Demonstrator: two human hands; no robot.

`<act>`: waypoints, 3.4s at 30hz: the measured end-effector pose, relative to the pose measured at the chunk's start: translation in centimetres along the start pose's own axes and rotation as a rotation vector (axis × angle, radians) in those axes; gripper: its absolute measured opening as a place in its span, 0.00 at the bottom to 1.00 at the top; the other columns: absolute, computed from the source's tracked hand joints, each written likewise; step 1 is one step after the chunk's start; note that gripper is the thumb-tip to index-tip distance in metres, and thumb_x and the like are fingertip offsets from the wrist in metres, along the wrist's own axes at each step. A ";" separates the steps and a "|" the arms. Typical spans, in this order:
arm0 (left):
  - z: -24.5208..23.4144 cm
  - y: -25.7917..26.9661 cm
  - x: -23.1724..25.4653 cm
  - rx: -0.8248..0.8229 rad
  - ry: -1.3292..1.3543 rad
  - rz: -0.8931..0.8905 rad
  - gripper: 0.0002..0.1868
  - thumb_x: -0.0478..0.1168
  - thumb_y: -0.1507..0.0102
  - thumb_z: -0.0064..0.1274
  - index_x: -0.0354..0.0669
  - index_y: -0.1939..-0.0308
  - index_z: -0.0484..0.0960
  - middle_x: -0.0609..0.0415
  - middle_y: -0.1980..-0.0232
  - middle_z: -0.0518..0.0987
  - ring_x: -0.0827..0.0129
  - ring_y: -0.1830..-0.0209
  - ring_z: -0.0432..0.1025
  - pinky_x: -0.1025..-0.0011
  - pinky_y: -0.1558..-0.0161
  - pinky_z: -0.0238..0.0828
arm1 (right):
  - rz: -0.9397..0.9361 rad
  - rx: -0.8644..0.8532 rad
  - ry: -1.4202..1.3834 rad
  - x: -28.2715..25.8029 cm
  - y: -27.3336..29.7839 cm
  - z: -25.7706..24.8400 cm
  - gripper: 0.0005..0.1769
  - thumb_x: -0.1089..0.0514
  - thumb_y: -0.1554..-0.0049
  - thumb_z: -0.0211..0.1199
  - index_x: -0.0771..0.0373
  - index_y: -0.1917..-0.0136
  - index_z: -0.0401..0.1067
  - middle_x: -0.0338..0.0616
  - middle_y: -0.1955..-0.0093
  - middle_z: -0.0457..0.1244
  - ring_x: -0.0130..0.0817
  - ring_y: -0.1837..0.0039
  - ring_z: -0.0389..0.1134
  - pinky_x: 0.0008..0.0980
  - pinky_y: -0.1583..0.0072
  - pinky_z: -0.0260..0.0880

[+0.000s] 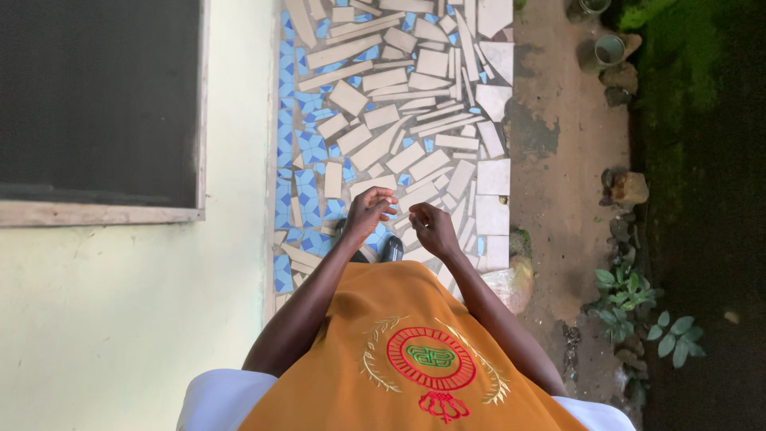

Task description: The person transfers glasses and mugs from an outdoor table to a stand by hand, picking up items from the table, carrying them, and setting them down on the stand.

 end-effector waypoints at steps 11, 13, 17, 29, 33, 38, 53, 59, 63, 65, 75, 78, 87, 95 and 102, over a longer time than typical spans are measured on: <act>1.8 -5.0 0.4 -0.122 -0.050 -0.062 0.17 0.41 0.32 0.50 0.36 0.42 0.77 0.48 0.49 0.84 0.68 0.56 0.80 0.71 0.57 0.76 | 0.098 0.099 -0.073 0.8 -2.0 -1.4 0.15 0.58 0.39 0.61 0.71 0.44 0.75 0.47 0.63 0.67 0.31 0.60 0.69 0.34 0.55 0.70; 1.5 -6.1 0.7 -0.136 -0.054 -0.070 0.17 0.41 0.32 0.51 0.36 0.42 0.77 0.48 0.49 0.84 0.68 0.56 0.80 0.71 0.57 0.76 | 0.097 0.120 -0.061 0.6 -2.9 -1.5 0.15 0.58 0.39 0.61 0.70 0.44 0.75 0.46 0.61 0.68 0.30 0.59 0.71 0.33 0.54 0.71; 0.8 -9.2 2.6 -0.166 -0.063 -0.069 0.17 0.42 0.32 0.50 0.36 0.43 0.77 0.49 0.50 0.84 0.69 0.56 0.80 0.71 0.57 0.76 | 0.126 0.159 0.001 -0.4 -5.5 -1.9 0.15 0.57 0.40 0.61 0.69 0.44 0.76 0.53 0.61 0.69 0.36 0.59 0.70 0.36 0.54 0.71; -5.1 -15.2 9.6 -0.154 -0.053 -0.059 0.17 0.41 0.32 0.49 0.36 0.42 0.77 0.49 0.49 0.84 0.69 0.56 0.80 0.71 0.57 0.76 | 0.098 0.125 0.038 -6.4 -15.0 0.6 0.16 0.57 0.40 0.61 0.68 0.43 0.75 0.52 0.58 0.71 0.36 0.58 0.70 0.36 0.54 0.70; -7.9 -16.6 10.7 -0.121 -0.051 -0.040 0.17 0.41 0.31 0.49 0.36 0.42 0.77 0.48 0.49 0.84 0.68 0.56 0.80 0.70 0.56 0.76 | 0.094 0.111 0.063 -7.7 -17.5 2.1 0.16 0.56 0.40 0.61 0.69 0.43 0.76 0.53 0.59 0.70 0.39 0.58 0.70 0.38 0.53 0.70; -11.1 -18.1 10.8 -0.088 -0.019 -0.056 0.16 0.41 0.31 0.50 0.36 0.43 0.77 0.48 0.49 0.84 0.68 0.57 0.80 0.70 0.56 0.76 | 0.065 0.085 0.066 -9.0 -20.3 3.8 0.16 0.55 0.40 0.62 0.67 0.43 0.76 0.51 0.59 0.71 0.37 0.56 0.73 0.37 0.52 0.72; -14.2 -20.9 10.6 0.023 0.055 -0.046 0.15 0.40 0.31 0.49 0.35 0.43 0.77 0.47 0.50 0.84 0.68 0.58 0.80 0.70 0.57 0.75 | 0.052 -0.026 0.112 -9.2 -26.4 4.7 0.15 0.56 0.40 0.62 0.67 0.44 0.76 0.49 0.60 0.69 0.37 0.61 0.67 0.37 0.55 0.69; -13.8 -24.3 11.9 0.081 0.066 -0.011 0.16 0.40 0.31 0.49 0.36 0.42 0.77 0.48 0.50 0.84 0.68 0.57 0.80 0.70 0.57 0.75 | -0.010 -0.088 0.099 -9.9 -30.4 2.4 0.15 0.56 0.40 0.61 0.67 0.44 0.75 0.49 0.60 0.69 0.36 0.60 0.68 0.36 0.54 0.70; -12.9 -28.0 13.2 0.120 0.046 0.002 0.16 0.41 0.32 0.49 0.36 0.43 0.76 0.47 0.50 0.84 0.67 0.57 0.81 0.70 0.57 0.77 | -0.049 -0.097 0.149 -10.8 -33.9 -0.4 0.15 0.57 0.40 0.61 0.68 0.44 0.76 0.50 0.61 0.68 0.38 0.60 0.67 0.37 0.54 0.70; -11.8 -30.3 13.7 0.108 0.049 0.014 0.17 0.41 0.32 0.49 0.35 0.43 0.76 0.47 0.49 0.84 0.67 0.57 0.81 0.70 0.57 0.76 | -0.052 -0.081 0.093 -10.6 -35.4 -2.2 0.15 0.57 0.39 0.61 0.68 0.43 0.76 0.50 0.62 0.68 0.37 0.59 0.68 0.36 0.53 0.71; -4.8 -37.9 14.6 0.032 0.031 -0.012 0.18 0.42 0.33 0.50 0.35 0.42 0.77 0.47 0.49 0.83 0.67 0.56 0.80 0.70 0.57 0.75 | -0.021 -0.007 0.087 -7.4 -40.3 -9.6 0.15 0.57 0.40 0.63 0.69 0.44 0.76 0.50 0.63 0.68 0.35 0.60 0.68 0.35 0.53 0.71; -3.2 -39.2 15.2 0.025 0.006 -0.049 0.19 0.42 0.33 0.50 0.36 0.42 0.76 0.48 0.48 0.83 0.68 0.55 0.80 0.70 0.56 0.76 | 0.025 -0.021 0.031 -6.1 -40.8 -11.1 0.14 0.58 0.40 0.62 0.70 0.44 0.75 0.49 0.63 0.69 0.32 0.60 0.69 0.33 0.54 0.71; 0.3 -42.1 16.1 -0.029 -0.054 -0.048 0.19 0.43 0.33 0.50 0.35 0.42 0.77 0.48 0.49 0.84 0.69 0.56 0.80 0.71 0.57 0.76 | -0.014 0.001 -0.055 -4.4 -42.4 -14.4 0.15 0.61 0.41 0.60 0.70 0.44 0.75 0.49 0.56 0.72 0.33 0.55 0.74 0.34 0.52 0.73; 0.2 -45.2 15.6 -0.047 -0.034 -0.052 0.18 0.43 0.33 0.51 0.35 0.43 0.77 0.47 0.49 0.84 0.68 0.56 0.80 0.72 0.58 0.76 | 0.082 -0.004 -0.082 -4.8 -44.0 -14.9 0.15 0.60 0.40 0.61 0.70 0.43 0.74 0.51 0.55 0.72 0.34 0.55 0.74 0.34 0.51 0.74; -0.1 -48.8 18.1 -0.080 -0.070 -0.047 0.18 0.44 0.33 0.51 0.36 0.43 0.77 0.48 0.50 0.85 0.69 0.57 0.81 0.72 0.58 0.77 | 0.064 0.041 -0.070 -6.1 -47.6 -16.2 0.16 0.59 0.39 0.59 0.71 0.41 0.74 0.51 0.53 0.73 0.34 0.53 0.76 0.33 0.49 0.76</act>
Point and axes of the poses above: each hand's wrist, its own y-axis away from the middle knuckle, its own z-axis out of the palm, x = y × z, the point moved 6 cm from there along -y, towards the middle knuckle
